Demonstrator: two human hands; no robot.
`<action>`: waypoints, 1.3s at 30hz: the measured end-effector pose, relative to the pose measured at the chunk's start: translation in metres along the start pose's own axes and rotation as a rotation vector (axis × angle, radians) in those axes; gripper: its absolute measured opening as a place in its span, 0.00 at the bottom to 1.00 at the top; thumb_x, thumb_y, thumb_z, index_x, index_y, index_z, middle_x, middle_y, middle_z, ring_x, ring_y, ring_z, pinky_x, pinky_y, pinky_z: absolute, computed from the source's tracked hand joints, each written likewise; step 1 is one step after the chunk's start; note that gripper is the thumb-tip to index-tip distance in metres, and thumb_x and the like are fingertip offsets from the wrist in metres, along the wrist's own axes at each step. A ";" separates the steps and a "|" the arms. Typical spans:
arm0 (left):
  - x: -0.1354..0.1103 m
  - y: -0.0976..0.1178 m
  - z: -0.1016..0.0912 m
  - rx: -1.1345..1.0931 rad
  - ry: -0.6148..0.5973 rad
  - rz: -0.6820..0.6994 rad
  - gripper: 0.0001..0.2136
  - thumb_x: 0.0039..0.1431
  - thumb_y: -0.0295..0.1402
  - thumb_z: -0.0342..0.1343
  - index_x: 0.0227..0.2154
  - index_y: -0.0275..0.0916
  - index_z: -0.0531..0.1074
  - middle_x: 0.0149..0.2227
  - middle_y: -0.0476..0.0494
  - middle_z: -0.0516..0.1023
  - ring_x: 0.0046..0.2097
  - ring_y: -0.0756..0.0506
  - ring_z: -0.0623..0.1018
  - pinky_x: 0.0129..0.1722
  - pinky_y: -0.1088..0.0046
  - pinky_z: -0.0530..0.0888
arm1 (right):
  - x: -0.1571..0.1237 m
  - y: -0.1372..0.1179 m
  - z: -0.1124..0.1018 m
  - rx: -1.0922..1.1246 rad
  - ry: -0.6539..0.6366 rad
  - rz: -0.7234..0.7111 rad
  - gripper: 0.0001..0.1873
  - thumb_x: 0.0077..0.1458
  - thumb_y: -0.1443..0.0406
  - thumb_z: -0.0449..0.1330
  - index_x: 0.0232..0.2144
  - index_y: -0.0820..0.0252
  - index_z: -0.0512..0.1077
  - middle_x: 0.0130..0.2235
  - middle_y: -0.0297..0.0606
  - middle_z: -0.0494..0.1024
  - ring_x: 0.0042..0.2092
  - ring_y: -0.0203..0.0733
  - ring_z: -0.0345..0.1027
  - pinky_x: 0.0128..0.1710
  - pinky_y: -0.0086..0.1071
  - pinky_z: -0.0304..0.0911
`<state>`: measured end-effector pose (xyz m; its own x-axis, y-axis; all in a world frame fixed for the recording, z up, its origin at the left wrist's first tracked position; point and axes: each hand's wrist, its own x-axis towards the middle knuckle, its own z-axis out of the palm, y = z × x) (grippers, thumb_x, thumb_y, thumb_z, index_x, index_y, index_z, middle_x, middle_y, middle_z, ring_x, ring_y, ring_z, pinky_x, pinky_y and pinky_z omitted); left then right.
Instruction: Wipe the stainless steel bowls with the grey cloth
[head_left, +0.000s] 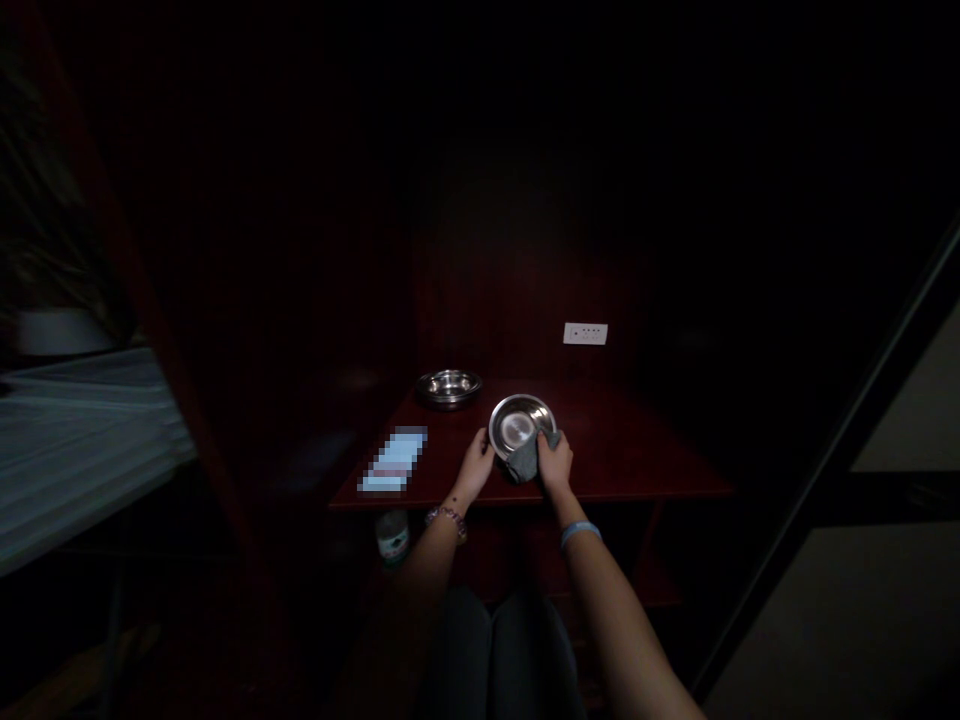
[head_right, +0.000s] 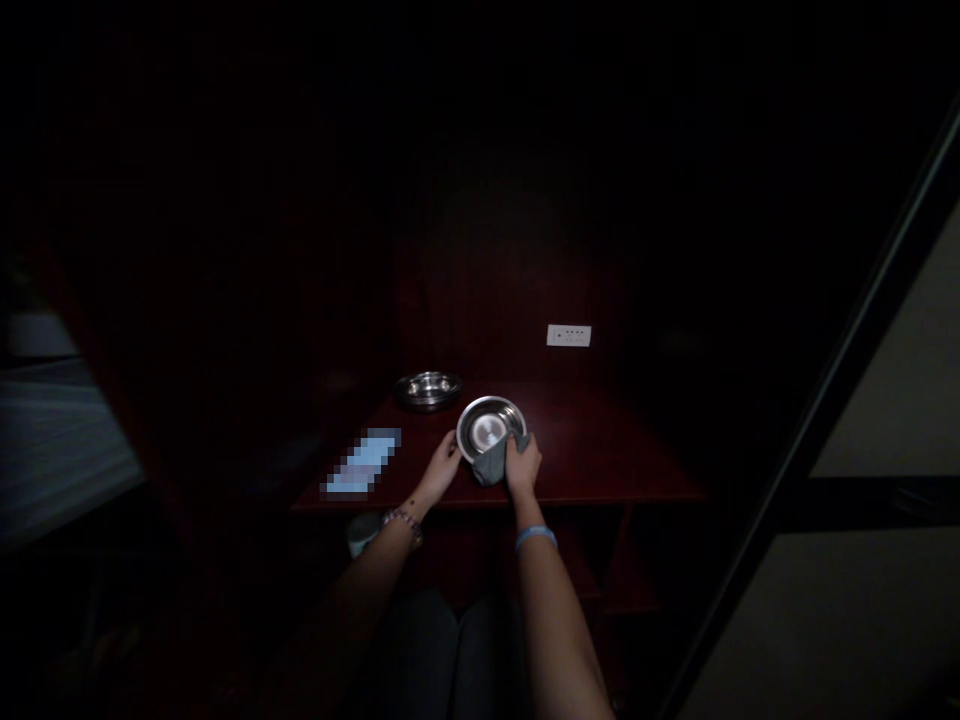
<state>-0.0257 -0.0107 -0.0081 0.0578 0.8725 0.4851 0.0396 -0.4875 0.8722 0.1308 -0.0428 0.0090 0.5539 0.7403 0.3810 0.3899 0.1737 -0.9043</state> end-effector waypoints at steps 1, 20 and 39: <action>0.000 0.000 0.000 0.000 0.000 0.001 0.15 0.56 0.37 0.51 0.45 0.36 0.69 0.46 0.38 0.76 0.47 0.44 0.75 0.52 0.64 0.69 | 0.000 0.000 0.000 0.003 -0.001 0.002 0.11 0.53 0.59 0.55 0.34 0.59 0.71 0.35 0.43 0.79 0.37 0.46 0.73 0.38 0.32 0.64; -0.003 0.001 -0.003 0.032 0.034 0.021 0.13 0.51 0.31 0.55 0.41 0.37 0.72 0.40 0.41 0.79 0.41 0.45 0.77 0.45 0.66 0.72 | 0.000 0.001 0.000 0.017 0.012 -0.015 0.11 0.53 0.58 0.55 0.33 0.59 0.71 0.36 0.44 0.79 0.37 0.46 0.74 0.37 0.32 0.64; -0.003 -0.001 -0.002 0.035 0.028 0.007 0.11 0.53 0.33 0.54 0.40 0.37 0.72 0.39 0.41 0.79 0.40 0.46 0.77 0.44 0.67 0.72 | 0.001 0.002 0.001 0.000 0.008 -0.007 0.11 0.52 0.58 0.55 0.34 0.59 0.71 0.35 0.43 0.79 0.38 0.46 0.73 0.37 0.31 0.64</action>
<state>-0.0280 -0.0126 -0.0096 0.0300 0.8693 0.4934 0.0743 -0.4942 0.8662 0.1316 -0.0415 0.0075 0.5571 0.7340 0.3883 0.3936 0.1784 -0.9018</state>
